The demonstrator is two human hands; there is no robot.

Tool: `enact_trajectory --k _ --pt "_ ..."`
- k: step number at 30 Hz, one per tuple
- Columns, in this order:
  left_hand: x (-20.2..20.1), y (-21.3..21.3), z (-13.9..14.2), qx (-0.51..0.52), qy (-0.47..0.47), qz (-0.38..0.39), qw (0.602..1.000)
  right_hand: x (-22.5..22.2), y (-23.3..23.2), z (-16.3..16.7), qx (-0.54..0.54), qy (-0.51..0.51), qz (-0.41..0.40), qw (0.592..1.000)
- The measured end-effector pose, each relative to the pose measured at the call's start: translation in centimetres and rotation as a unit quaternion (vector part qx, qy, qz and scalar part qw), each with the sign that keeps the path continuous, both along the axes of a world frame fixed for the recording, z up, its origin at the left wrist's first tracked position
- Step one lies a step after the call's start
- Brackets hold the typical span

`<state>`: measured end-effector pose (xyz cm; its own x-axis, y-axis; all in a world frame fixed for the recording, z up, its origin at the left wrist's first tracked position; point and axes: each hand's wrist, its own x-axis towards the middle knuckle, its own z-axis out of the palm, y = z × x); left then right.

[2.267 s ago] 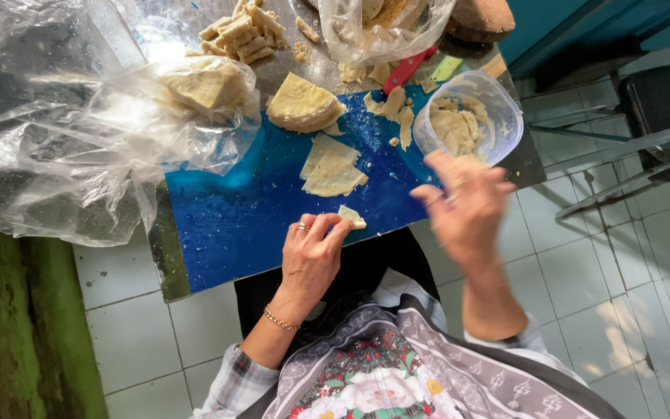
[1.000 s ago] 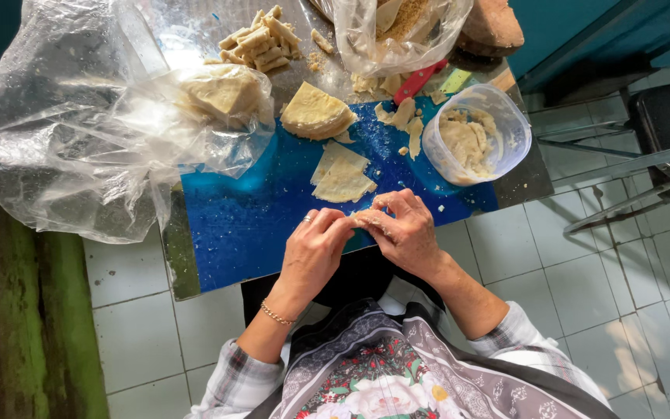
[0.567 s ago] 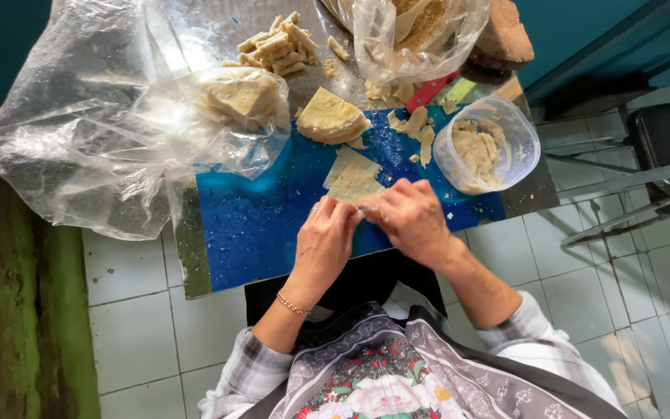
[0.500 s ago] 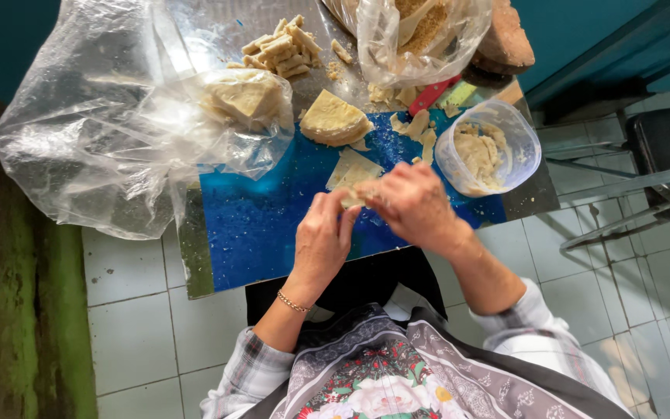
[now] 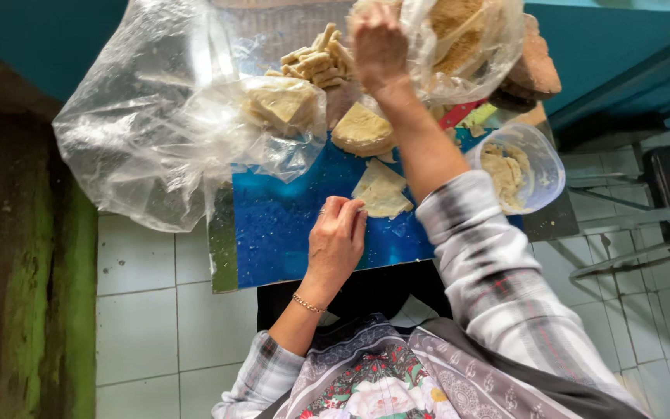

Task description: The person tears pieces from a block of dough and flattens them into triangular pieces on a blue board, occasionally dipping a piece into a plastic container and sprinkling a powdery substance from a bag over the shaped pieces. Shaped pieces accumulate on the board.

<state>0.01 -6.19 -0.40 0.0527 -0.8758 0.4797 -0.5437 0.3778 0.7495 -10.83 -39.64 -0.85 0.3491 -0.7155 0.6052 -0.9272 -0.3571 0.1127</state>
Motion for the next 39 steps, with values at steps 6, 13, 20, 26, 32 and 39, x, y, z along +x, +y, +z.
enact_trajectory --k 6,13,20,26,32,39 --pt "0.3 -0.1 0.0 -0.008 -0.004 -0.001 1.000 -0.4 0.3 0.2 0.152 0.304 -0.095 0.936" --pt "0.4 0.0 -0.1 -0.006 0.006 -0.012 1.000 2.6 -2.4 2.4 0.119 0.104 -0.018 0.987" --pt "0.8 -0.5 -0.1 0.003 0.023 -0.011 1.000 9.6 -4.8 3.1 0.139 0.113 0.094 0.979" --pt "1.0 -0.6 -0.1 0.009 0.025 -0.012 1.000 11.9 -4.0 2.1 0.130 0.023 0.226 0.965" --pt "1.1 -0.6 0.2 0.010 0.026 -0.007 1.000 10.6 -2.9 1.8 0.274 0.045 0.168 0.946" --pt "0.7 -0.2 0.2 0.008 0.016 -0.009 1.000 4.1 -1.8 3.4 -0.017 0.037 0.257 0.966"
